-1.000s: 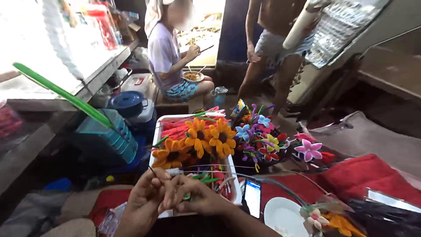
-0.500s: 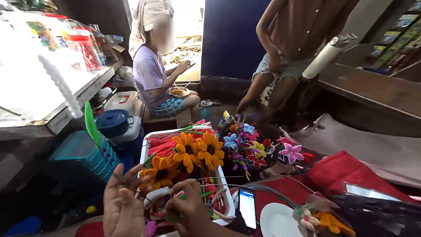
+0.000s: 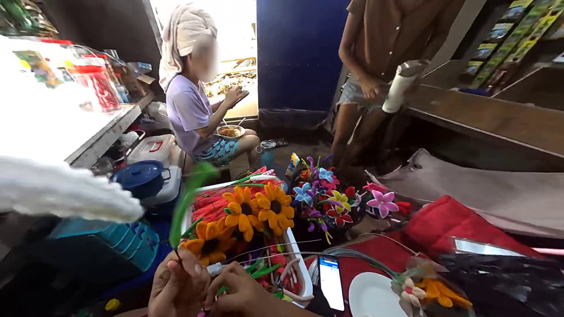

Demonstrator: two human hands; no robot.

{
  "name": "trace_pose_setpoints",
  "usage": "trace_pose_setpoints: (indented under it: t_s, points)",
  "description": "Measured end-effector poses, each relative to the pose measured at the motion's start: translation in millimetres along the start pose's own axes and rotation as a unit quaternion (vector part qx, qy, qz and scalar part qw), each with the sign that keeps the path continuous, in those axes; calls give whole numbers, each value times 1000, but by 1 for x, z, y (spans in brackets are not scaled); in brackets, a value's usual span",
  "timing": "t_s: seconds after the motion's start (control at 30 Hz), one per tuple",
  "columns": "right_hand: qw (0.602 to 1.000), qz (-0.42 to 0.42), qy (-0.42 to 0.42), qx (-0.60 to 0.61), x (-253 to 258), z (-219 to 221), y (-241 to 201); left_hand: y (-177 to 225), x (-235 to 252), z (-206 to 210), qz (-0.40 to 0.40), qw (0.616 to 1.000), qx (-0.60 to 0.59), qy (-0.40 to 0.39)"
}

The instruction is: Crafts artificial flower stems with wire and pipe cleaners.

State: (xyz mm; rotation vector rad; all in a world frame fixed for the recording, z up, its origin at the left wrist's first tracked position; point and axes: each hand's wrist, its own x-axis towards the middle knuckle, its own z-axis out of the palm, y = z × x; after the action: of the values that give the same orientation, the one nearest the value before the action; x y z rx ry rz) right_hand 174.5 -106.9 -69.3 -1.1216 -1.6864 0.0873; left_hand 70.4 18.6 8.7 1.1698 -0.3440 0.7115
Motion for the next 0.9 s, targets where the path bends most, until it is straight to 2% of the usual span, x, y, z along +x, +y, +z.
trace_pose_setpoints:
  t_s: [0.1, 0.17, 0.27, 0.37, 0.47, 0.53, 0.67, 0.77, 0.83, 0.9]
  points:
    - [996, 40, -4, 80, 3, 0, -1, -6, 2, -2, 14, 992, -109, -64]
    - [993, 71, 16, 94, 4, 5, -8, -10, 2, 0, 13, 992, -119, -46]
    - [991, 98, 84, 29, -2, 13, -6, -8, 3, 10, 10, 996, 32, 86]
    - [982, 114, 131, -80, -3, 8, -7, -6, -8, 17, 5, 969, 188, 162]
    - [964, 111, 138, -199, -4, 5, -8, -3, -30, 28, -42, 945, 237, 222]
    - [953, 107, 137, -249, -3, 5, -10, -6, -45, 27, -49, 928, 300, 215]
    - [944, 89, 97, -303, -1, 3, -12, -3, -62, 12, -30, 867, 461, 185]
    - [942, 75, 69, -321, -2, 2, -14, 5, -72, 15, -82, 833, 520, 169]
    - [939, 58, 57, -333, -3, 1, -17, 2, -81, 17, -120, 826, 528, 155]
    - [937, 41, 43, -344, -3, 4, -20, -2, -91, 17, -152, 835, 504, 160]
